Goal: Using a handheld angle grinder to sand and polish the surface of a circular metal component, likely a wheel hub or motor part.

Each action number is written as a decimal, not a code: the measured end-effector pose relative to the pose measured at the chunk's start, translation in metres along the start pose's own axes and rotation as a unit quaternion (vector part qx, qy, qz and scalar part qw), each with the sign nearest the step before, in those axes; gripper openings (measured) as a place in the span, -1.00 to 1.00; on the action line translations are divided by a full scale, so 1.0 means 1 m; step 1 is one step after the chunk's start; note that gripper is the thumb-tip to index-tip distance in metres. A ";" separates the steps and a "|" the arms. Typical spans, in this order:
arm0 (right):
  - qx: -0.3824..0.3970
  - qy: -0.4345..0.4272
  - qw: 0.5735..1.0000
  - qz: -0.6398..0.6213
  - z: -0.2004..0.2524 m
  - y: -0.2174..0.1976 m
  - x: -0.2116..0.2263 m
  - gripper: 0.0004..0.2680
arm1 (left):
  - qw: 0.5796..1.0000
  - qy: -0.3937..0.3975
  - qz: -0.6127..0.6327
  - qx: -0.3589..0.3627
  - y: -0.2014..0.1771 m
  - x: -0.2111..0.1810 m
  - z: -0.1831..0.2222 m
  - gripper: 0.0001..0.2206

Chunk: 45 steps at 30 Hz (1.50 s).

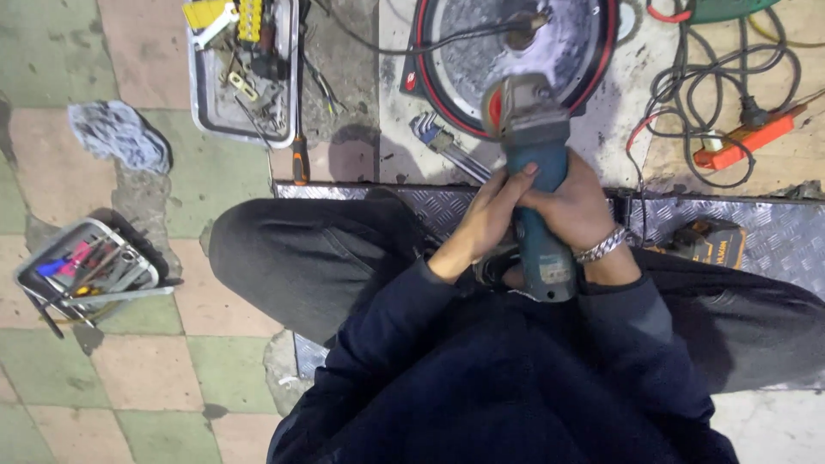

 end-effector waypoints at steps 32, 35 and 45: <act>0.038 -0.004 0.997 0.074 0.013 -0.009 0.030 -0.53 | 0.981 0.143 0.115 0.066 -0.008 0.000 0.006 -0.45; 0.050 0.002 0.996 0.075 0.010 -0.009 0.034 -0.50 | 0.978 0.158 0.114 0.073 -0.011 -0.013 0.009 -0.48; 0.022 0.003 0.998 0.063 0.002 -0.005 0.027 -0.56 | 0.981 0.152 0.120 0.030 -0.016 -0.007 0.002 -0.47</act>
Point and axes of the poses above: each hand's wrist, its own z-axis away from the middle knuckle, its own y-axis out of the palm, x = y × z, the point moved 6 cm from there along -z, towards the middle knuckle, and after that the axes turned 2 degrees about z, right-handed, at the moved point
